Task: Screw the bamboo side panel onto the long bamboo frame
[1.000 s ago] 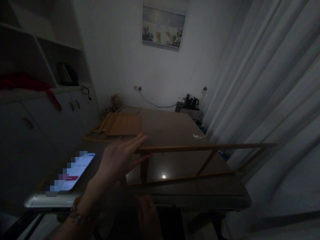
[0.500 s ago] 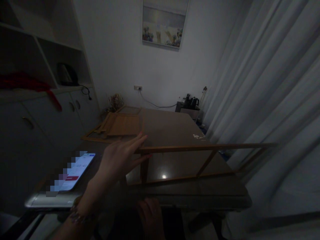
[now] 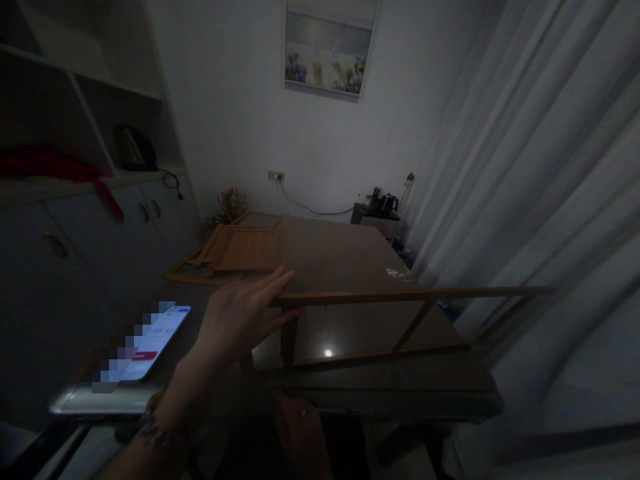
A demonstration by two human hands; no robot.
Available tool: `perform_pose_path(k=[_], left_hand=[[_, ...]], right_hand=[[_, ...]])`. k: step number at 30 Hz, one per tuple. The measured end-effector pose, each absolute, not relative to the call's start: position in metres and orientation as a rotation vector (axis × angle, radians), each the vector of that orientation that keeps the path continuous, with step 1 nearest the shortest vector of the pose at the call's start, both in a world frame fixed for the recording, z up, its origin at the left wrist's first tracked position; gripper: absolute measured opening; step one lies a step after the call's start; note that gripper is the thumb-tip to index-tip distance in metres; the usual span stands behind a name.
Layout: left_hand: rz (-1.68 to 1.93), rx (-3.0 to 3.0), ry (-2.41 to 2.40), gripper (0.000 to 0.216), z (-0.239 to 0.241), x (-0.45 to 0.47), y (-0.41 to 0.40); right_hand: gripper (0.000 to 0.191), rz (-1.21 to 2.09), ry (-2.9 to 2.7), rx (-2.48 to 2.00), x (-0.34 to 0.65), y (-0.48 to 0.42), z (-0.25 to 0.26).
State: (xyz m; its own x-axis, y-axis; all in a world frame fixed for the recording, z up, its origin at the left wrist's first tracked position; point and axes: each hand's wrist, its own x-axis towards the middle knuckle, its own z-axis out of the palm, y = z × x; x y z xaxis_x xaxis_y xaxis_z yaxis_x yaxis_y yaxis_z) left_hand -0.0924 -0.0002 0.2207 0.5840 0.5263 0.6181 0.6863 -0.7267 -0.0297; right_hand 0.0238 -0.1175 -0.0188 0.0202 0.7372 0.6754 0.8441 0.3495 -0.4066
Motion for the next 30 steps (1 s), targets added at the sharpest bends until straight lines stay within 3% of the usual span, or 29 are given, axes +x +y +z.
perform_pose_path(k=[6,30], left_hand=[[-0.856,-2.545,-1.003,0.056,0.222,-0.092,-0.001],[-0.871,-2.552,-1.011,0.055,0.220,-0.092,0.000]], right_hand=[[0.031,0.045,-1.682,-1.417,0.016,-0.115,-0.013],[0.035,-0.054,-1.862,-1.461,0.032,-0.121,-0.011]])
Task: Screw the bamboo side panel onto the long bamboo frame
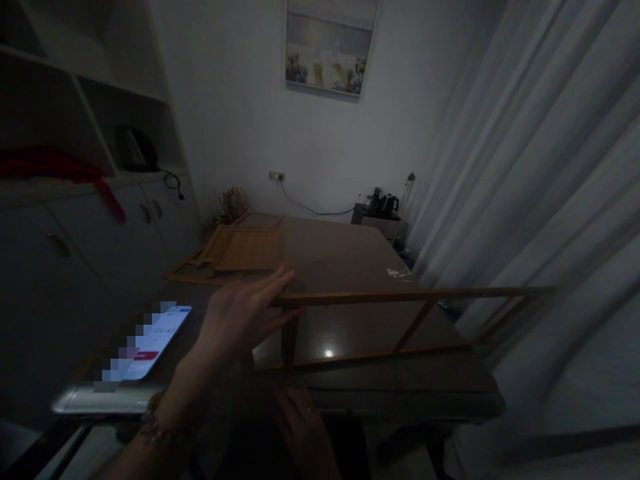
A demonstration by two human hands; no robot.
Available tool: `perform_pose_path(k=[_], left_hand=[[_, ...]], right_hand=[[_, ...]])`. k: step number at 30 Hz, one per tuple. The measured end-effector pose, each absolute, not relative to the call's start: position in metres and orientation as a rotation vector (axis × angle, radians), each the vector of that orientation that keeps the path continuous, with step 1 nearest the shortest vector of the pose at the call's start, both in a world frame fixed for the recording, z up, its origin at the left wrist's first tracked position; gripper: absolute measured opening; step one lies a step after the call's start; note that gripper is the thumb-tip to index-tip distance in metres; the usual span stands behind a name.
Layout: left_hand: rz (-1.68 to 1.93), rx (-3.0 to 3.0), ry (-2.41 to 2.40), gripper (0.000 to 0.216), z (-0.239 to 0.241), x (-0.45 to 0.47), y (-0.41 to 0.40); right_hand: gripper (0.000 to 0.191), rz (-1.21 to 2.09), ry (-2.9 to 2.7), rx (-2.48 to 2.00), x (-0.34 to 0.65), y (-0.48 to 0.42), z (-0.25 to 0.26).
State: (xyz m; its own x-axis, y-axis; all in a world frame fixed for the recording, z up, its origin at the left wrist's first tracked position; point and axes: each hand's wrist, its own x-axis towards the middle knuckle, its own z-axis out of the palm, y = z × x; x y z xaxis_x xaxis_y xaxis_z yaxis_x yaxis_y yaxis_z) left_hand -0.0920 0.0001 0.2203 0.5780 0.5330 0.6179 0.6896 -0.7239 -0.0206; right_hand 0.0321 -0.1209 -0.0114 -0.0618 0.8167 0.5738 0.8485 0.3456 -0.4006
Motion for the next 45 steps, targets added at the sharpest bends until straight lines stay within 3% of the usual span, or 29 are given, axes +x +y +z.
perform_pose_path(k=[9,16,27,32,45], left_hand=[[-0.826,-2.550,-1.011,0.055,0.222,-0.092,0.000],[-0.847,-2.552,-1.008,0.055,0.222,-0.092,-0.001],[-0.848,-2.539,-1.004,0.055,0.220,-0.093,0.000],[-0.844,-2.542,-1.005,0.056,0.222,-0.093,0.000],[-0.868,-2.534,-1.007,0.056,0.221,-0.093,0.000]], right_hand=[[0.025,-0.021,-1.660,-1.469,0.019,-0.112,-0.005],[0.028,-0.020,-1.570,-1.439,0.017,-0.111,-0.008],[0.031,-0.562,-1.564,-1.510,0.024,-0.112,0.002],[0.034,-0.618,-1.605,-1.556,0.024,-0.114,0.007],[0.030,0.039,-1.347,-1.565,0.012,-0.114,-0.024]])
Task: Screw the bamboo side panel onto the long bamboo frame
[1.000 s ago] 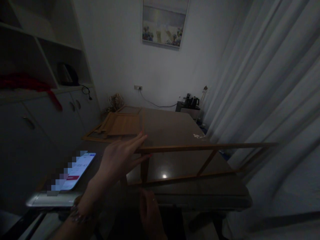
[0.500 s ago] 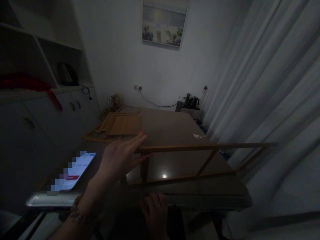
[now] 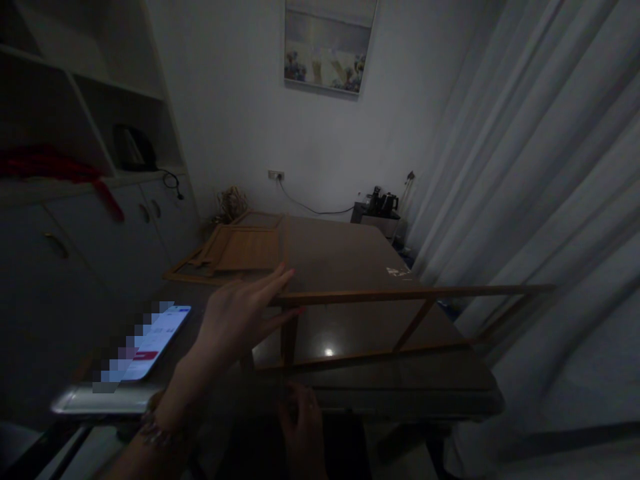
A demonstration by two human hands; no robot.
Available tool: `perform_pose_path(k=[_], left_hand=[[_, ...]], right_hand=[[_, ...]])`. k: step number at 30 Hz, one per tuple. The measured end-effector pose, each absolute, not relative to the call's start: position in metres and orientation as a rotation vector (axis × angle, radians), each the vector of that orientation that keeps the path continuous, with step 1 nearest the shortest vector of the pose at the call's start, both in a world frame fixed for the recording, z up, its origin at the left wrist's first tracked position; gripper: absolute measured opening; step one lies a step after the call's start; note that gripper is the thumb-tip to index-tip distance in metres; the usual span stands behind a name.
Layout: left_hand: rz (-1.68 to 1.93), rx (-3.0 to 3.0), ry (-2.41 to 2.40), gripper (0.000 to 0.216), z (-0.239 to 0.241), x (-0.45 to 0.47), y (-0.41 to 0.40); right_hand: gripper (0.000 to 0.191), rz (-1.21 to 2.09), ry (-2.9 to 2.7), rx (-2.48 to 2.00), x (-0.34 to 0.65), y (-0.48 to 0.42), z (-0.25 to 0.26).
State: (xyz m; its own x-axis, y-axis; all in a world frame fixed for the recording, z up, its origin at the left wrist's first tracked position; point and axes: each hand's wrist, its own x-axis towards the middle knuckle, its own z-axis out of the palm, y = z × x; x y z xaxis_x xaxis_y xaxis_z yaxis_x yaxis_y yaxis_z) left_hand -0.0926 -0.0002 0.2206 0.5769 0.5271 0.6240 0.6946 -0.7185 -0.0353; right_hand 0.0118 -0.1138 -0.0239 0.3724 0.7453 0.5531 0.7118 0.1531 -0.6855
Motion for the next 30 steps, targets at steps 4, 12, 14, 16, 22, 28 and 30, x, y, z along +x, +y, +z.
perform_pose_path(k=[4,12,14,16,22,28,30], left_hand=[[-0.871,-2.539,-0.999,0.056,0.220,-0.092,0.000],[-0.882,-2.538,-0.994,0.056,0.219,-0.092,0.001],[-0.889,-2.543,-0.990,0.055,0.219,-0.092,0.001],[-0.891,-2.544,-0.986,0.055,0.219,-0.092,0.001],[-0.880,-2.536,-0.986,0.056,0.219,-0.092,0.002],[-0.877,-2.547,-0.999,0.055,0.220,-0.092,0.000],[-0.863,-2.544,-0.997,0.055,0.221,-0.093,0.000]], right_hand=[[0.026,0.147,-1.277,-1.514,0.007,-0.112,-0.023],[0.023,0.176,-1.399,-1.510,0.006,-0.112,-0.013],[0.021,0.152,-1.501,-1.495,0.010,-0.113,-0.013],[0.020,0.143,-1.601,-1.487,0.013,-0.114,-0.013],[0.038,0.102,-1.850,-1.489,0.023,-0.117,-0.006],[0.046,0.117,-1.926,-1.470,0.026,-0.118,0.001],[0.041,0.124,-1.862,-1.502,0.025,-0.118,0.000]])
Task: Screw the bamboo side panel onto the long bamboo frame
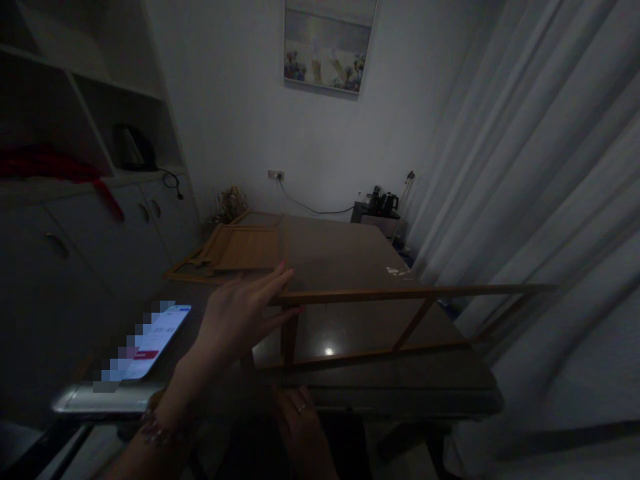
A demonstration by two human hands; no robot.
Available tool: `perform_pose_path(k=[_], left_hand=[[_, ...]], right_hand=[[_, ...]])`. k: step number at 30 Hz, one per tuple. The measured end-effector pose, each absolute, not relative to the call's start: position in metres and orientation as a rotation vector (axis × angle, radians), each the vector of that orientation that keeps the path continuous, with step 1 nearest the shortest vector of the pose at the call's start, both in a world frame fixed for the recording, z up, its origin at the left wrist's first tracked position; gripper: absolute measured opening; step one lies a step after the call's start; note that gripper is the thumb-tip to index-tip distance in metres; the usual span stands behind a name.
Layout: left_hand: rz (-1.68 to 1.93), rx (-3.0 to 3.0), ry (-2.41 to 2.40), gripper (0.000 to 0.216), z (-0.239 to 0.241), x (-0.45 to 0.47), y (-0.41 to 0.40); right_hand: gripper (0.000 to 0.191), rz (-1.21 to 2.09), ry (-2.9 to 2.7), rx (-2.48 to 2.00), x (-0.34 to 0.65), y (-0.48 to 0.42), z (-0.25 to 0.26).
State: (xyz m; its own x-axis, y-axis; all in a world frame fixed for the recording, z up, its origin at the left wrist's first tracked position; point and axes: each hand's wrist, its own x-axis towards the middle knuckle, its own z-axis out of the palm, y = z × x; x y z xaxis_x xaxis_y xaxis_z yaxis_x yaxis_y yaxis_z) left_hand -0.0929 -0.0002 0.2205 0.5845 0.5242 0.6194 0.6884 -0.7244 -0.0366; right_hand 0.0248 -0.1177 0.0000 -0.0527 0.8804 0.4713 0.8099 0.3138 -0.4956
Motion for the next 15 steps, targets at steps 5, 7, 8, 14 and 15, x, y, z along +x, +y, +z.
perform_pose_path(k=[5,7,8,14,15], left_hand=[[-0.855,-2.546,-0.989,0.055,0.221,-0.093,0.000],[-0.846,-2.544,-0.993,0.055,0.221,-0.093,0.000],[-0.839,-2.541,-0.998,0.055,0.221,-0.093,0.000],[-0.836,-2.530,-1.005,0.054,0.219,-0.094,0.000],[-0.841,-2.532,-1.001,0.054,0.219,-0.094,0.000]], right_hand=[[0.023,0.069,-1.673,-1.542,0.020,-0.117,-0.003],[0.027,0.078,-1.674,-1.526,0.018,-0.117,-0.002],[0.029,0.084,-1.680,-1.512,0.017,-0.117,-0.002],[0.037,0.107,-1.625,-1.458,0.014,-0.117,-0.005],[0.035,0.116,-1.614,-1.464,0.014,-0.117,-0.006]])
